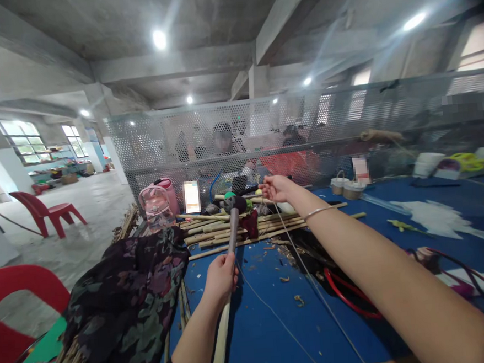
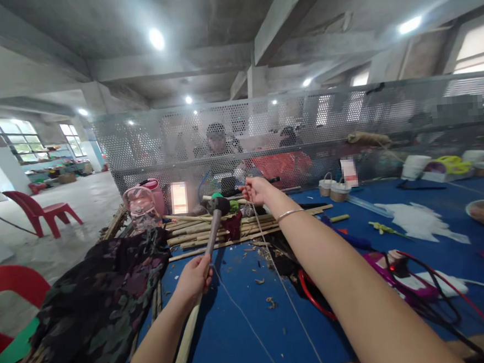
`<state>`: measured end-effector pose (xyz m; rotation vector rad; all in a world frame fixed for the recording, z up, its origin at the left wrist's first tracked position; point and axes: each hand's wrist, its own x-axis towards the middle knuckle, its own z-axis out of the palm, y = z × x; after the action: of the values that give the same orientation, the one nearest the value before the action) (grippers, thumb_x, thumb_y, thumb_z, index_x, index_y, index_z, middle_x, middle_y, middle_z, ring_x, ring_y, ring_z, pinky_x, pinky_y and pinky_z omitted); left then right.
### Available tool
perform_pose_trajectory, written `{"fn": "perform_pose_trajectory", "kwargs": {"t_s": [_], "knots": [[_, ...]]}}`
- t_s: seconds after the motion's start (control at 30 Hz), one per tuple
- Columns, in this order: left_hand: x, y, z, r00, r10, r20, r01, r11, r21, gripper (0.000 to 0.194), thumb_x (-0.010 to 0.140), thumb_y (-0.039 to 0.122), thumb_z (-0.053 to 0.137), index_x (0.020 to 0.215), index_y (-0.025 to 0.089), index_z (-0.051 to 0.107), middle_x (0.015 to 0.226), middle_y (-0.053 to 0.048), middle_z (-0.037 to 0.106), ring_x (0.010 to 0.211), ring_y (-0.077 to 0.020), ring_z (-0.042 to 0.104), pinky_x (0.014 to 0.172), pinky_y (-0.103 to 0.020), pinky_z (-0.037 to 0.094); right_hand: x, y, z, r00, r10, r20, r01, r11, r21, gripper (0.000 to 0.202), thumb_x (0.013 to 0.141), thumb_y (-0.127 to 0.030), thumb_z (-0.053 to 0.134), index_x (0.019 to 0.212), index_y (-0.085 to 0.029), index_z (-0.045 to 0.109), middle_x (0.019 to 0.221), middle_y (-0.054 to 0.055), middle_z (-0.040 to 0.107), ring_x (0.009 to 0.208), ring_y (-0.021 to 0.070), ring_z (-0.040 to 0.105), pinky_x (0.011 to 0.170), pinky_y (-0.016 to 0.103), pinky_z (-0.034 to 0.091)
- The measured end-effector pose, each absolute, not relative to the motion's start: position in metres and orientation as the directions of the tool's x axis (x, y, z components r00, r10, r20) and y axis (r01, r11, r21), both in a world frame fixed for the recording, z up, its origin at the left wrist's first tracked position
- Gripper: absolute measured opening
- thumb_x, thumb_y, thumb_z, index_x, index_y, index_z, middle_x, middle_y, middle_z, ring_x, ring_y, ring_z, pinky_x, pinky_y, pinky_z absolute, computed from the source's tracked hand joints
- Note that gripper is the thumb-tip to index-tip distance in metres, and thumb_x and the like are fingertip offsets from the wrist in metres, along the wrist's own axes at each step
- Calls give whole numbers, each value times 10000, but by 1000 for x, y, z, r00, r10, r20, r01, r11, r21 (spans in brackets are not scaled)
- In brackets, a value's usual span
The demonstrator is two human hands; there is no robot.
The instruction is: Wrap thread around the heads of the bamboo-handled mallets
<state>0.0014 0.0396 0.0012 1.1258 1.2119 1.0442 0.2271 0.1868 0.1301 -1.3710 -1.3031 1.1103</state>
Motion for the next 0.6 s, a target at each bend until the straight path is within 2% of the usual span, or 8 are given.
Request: {"fn": "perform_pose_trajectory", "kwargs": {"t_s": [0.1, 0.2, 0.3, 0.47, 0.6], "knots": [[1, 40, 0, 81, 986, -144, -7, 145, 989, 395, 697, 570, 492, 641, 191, 399, 467, 68, 404, 318, -44, 330, 299, -168, 223, 223, 193, 146, 108, 993, 56, 159, 38, -987, 139, 849, -122, 362, 726, -155, 419, 506, -33, 451, 374, 46, 363, 385, 149, 301], [1, 41, 0, 67, 987, -143, -3, 144, 990, 398, 695, 576, 491, 652, 190, 405, 488, 65, 417, 323, -44, 340, 296, -169, 235, 217, 199, 165, 184, 964, 193, 334, 123, -934, 100, 772, -70, 451, 803, -165, 437, 545, -44, 501, 346, 34, 307, 359, 150, 208], [0, 42, 0, 45, 989, -143, -8, 143, 990, 390, 699, 569, 487, 671, 186, 414, 505, 61, 424, 331, -45, 352, 295, -167, 242, 213, 202, 187, 172, 912, 372, 508, 241, -827, 114, 765, -50, 444, 807, -156, 450, 630, -15, 576, 371, 32, 340, 389, 156, 250], [-1, 43, -2, 47, 988, -147, -21, 148, 989, 373, 702, 552, 487, 709, 184, 429, 511, 66, 422, 338, -48, 357, 290, -164, 247, 211, 201, 225, 159, 859, 487, 491, 359, -794, 134, 791, -20, 395, 790, -148, 436, 737, 25, 613, 505, 56, 474, 518, 183, 367], [-2, 44, -3, 52, 988, -147, -20, 148, 989, 382, 704, 563, 479, 694, 185, 426, 505, 68, 418, 336, -47, 351, 290, -166, 245, 211, 196, 251, 146, 724, 674, 512, 528, -677, 125, 808, -26, 397, 801, -143, 440, 784, 33, 612, 672, 81, 536, 662, 225, 405]]}}
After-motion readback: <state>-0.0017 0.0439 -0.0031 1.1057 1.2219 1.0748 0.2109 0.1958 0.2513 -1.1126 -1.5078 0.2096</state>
